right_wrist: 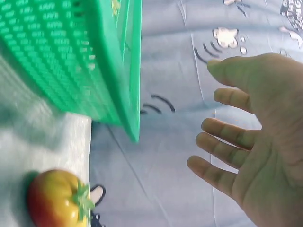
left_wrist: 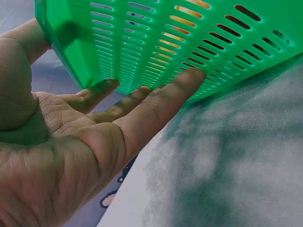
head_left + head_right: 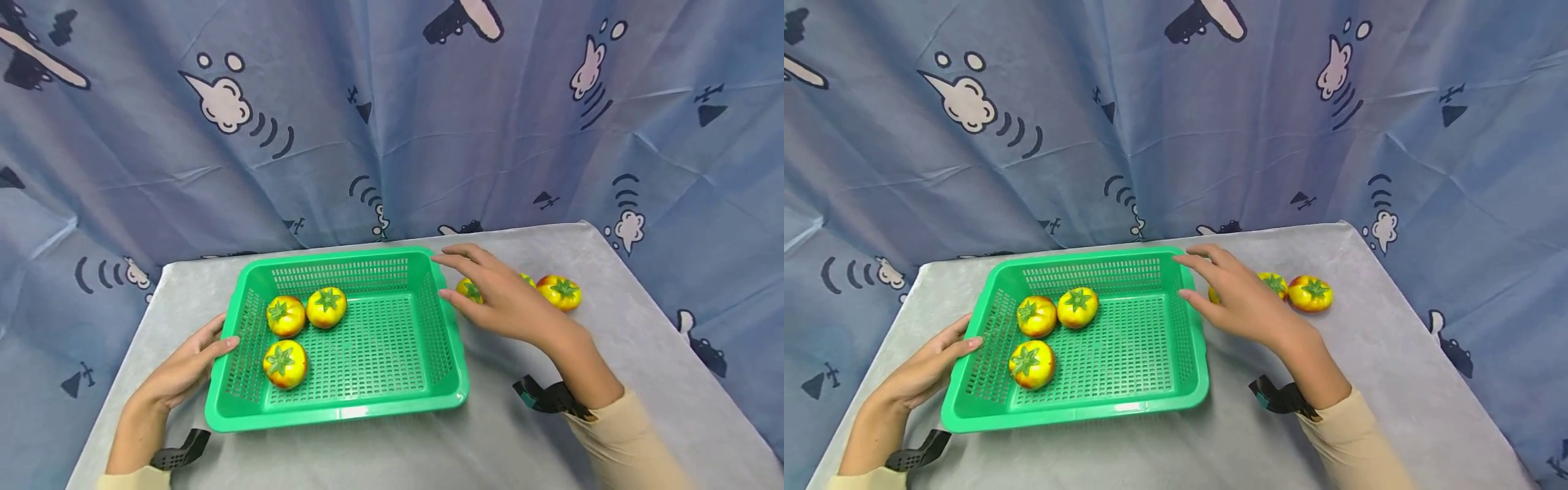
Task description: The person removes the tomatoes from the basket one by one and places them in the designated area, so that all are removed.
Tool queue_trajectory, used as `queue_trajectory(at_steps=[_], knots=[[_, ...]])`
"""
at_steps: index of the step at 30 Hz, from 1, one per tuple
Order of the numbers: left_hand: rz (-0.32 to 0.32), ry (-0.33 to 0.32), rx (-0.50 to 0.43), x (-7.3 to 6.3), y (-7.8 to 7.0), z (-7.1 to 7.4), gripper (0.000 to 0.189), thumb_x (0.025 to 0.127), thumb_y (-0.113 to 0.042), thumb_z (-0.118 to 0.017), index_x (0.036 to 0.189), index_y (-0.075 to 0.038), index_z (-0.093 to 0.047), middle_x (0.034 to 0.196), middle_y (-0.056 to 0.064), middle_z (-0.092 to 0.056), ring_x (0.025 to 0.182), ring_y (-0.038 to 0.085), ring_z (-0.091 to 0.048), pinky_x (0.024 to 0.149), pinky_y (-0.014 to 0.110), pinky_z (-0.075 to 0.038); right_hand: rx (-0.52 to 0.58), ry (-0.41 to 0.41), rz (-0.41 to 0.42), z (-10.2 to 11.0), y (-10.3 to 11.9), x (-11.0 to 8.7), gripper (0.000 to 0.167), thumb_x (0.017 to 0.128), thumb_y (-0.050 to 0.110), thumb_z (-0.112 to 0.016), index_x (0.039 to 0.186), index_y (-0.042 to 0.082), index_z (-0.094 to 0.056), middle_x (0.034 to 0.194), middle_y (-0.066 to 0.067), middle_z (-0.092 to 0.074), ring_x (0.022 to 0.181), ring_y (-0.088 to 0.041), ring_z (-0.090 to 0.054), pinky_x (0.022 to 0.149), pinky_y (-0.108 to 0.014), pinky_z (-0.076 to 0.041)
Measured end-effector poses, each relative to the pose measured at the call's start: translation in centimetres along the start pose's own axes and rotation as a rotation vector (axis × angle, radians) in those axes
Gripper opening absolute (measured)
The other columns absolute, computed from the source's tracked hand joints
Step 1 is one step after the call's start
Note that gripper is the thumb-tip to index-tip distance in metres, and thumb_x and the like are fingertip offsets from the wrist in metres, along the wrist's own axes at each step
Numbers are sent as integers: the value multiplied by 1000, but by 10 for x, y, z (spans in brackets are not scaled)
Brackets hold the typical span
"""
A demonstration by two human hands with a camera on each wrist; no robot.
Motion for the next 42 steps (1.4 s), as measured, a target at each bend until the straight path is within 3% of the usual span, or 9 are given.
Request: queue_trajectory(at_steps=[3, 6, 8, 11, 21, 30, 38, 42], knots=[[6, -5, 5, 3, 2, -1, 75, 114, -16, -43, 168, 2, 8, 143, -11, -55, 119, 18, -73, 95, 39, -65, 7, 42, 17, -4, 9, 6, 58, 103, 30, -72, 155, 15, -54, 157, -10, -51, 130, -30, -60, 108, -52, -55], [21, -24, 11, 3, 3, 0, 76, 114, -17, -44, 168, 1, 7, 144, -9, -52, 118, 16, -72, 94, 39, -65, 6, 87, 47, -10, 20, 14, 58, 103, 32, -71, 156, 16, -53, 158, -10, -51, 128, -28, -62, 106, -50, -56], [26, -34, 13, 2, 3, 1, 76, 114, -17, -44, 168, 0, 7, 144, -7, -51, 118, 16, -72, 94, 39, -65, 10, 116, 64, -14, 27, 19, 58, 104, 34, -70, 156, 19, -52, 158, -8, -50, 129, -27, -62, 106, -49, -56], [20, -29, 9, 1, 3, 1, 76, 114, -16, -44, 168, 0, 7, 145, -7, -51, 119, 16, -72, 94, 39, -65, 23, 153, 82, -19, 35, 27, 57, 104, 36, -69, 156, 21, -52, 159, -6, -49, 144, -28, -54, 113, -51, -54], [3, -2, -4, 3, 1, -2, 75, 114, -16, -42, 168, 1, 7, 145, -7, -51, 121, 17, -71, 96, 38, -64, -20, 253, 180, -36, 57, 52, 53, 104, 33, -69, 153, 18, -56, 157, -9, -52, 142, -27, -56, 112, -47, -55], [15, -22, 7, -1, 1, 0, 76, 114, -16, -43, 168, 1, 7, 156, 10, -41, 122, 15, -71, 96, 38, -64, -72, 350, 260, -55, 80, 68, 55, 105, 34, -67, 156, 20, -52, 155, -7, -54, 139, -24, -58, 114, -42, -55], [16, -17, -2, -2, 0, 1, 76, 114, -16, -43, 168, 1, 8, 144, -9, -52, 119, 17, -72, 95, 39, -65, -65, 434, 333, -74, 99, 79, 52, 106, 34, -66, 154, 19, -54, 158, -4, -51, 144, -21, -54, 117, -38, -52], [8, -10, -3, 0, 0, -1, 75, 114, -15, -43, 168, 2, 7, 144, -10, -52, 120, 16, -71, 96, 38, -64, -58, 469, 365, -81, 107, 85, 47, 106, 33, -66, 150, 18, -59, 157, 0, -53, 143, -17, -54, 116, -34, -52]])
Point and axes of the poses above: each hand's wrist, its own x-axis towards the middle knuckle, its own z-axis out of the back of the hand, y = z × x, the point moved 4 cm from there along x, towards the middle knuckle
